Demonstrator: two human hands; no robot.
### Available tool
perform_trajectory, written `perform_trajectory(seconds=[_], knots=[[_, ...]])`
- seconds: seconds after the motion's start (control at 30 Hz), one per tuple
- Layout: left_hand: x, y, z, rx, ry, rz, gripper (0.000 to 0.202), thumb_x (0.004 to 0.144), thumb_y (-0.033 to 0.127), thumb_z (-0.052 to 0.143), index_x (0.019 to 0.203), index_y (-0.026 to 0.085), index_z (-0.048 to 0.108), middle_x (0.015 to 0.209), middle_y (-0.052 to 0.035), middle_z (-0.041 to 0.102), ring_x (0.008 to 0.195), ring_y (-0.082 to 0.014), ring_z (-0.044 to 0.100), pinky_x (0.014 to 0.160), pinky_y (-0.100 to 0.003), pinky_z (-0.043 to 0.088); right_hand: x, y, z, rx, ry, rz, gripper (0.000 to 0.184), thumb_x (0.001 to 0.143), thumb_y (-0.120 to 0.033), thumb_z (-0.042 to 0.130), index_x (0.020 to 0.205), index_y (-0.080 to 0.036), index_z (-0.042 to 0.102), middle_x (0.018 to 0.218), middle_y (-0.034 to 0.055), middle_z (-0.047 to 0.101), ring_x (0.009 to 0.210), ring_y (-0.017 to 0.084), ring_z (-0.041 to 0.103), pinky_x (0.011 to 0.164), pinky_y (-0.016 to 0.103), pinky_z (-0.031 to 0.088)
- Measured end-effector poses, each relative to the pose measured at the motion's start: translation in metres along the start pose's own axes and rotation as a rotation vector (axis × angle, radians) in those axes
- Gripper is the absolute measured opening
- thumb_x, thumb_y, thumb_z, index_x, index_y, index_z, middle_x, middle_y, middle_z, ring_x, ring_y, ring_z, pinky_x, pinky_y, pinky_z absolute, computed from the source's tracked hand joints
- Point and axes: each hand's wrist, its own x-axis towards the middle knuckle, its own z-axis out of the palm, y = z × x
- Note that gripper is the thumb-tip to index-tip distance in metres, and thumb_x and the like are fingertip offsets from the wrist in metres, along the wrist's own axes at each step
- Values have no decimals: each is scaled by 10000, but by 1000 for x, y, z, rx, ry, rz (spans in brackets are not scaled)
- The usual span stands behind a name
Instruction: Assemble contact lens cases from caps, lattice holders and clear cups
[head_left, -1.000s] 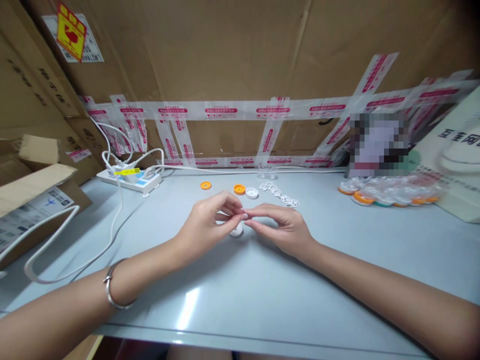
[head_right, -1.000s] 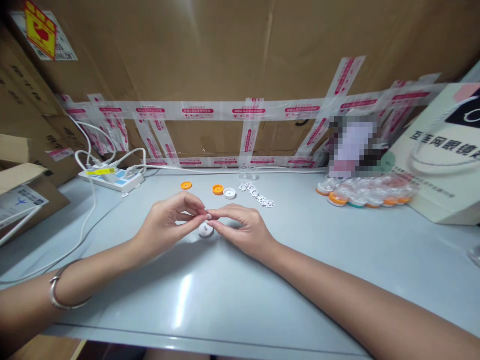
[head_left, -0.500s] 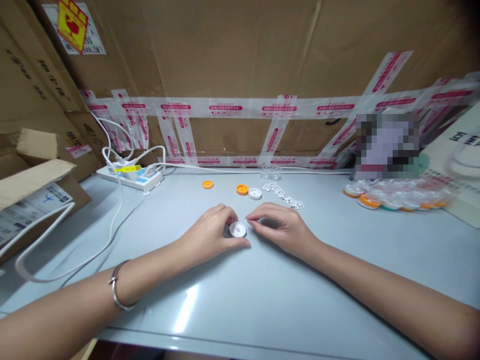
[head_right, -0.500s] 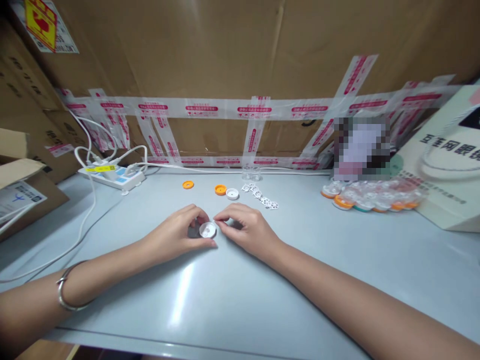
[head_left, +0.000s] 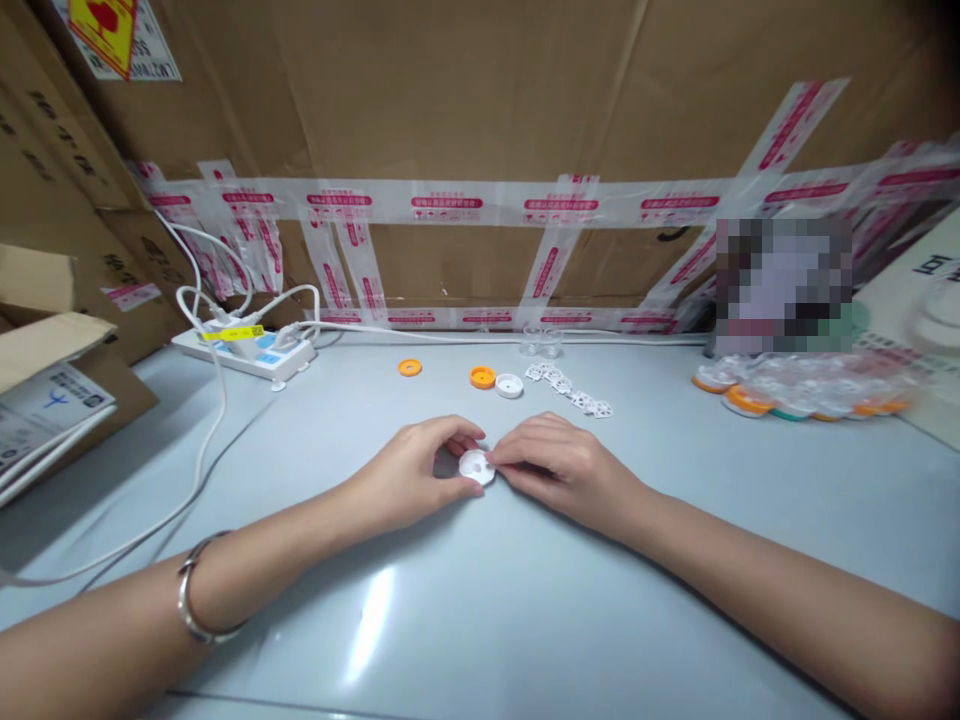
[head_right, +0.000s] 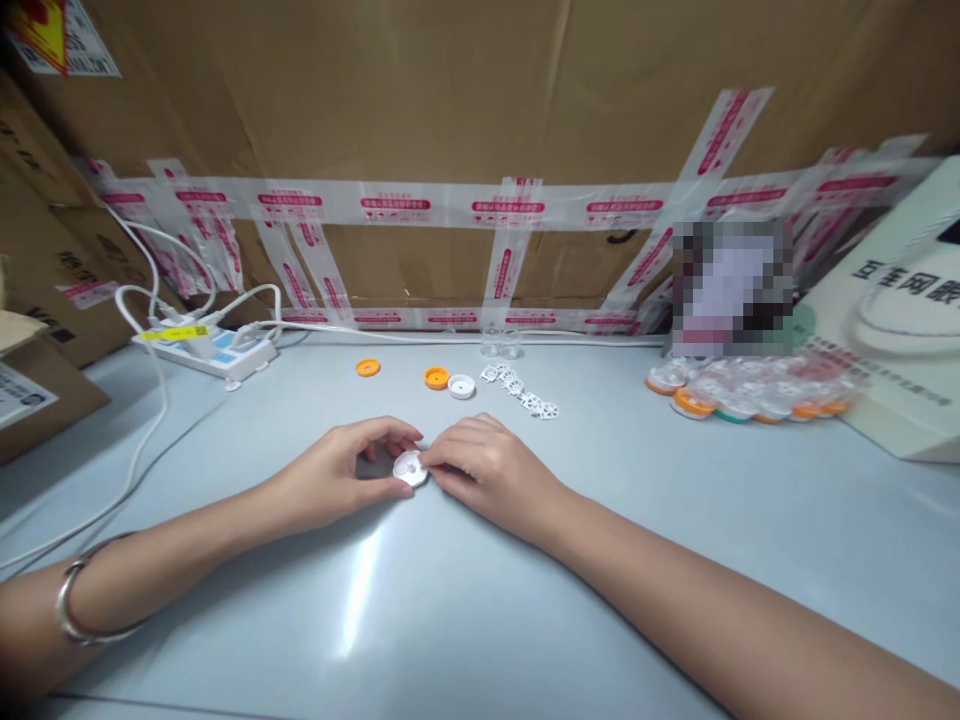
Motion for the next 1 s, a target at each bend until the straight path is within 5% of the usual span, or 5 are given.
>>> perform_trajectory(seconds=[1.0], knots=[[0,0,0,-17,-20,12,334,678,194,688,995,172,585,950,-50,658,867,-171,595,800,-322,475,-1,-1,-5,-76,-89,-19,151,844,-162,514,894,-210,648,816,42,680,771,151,591,696,313,402]])
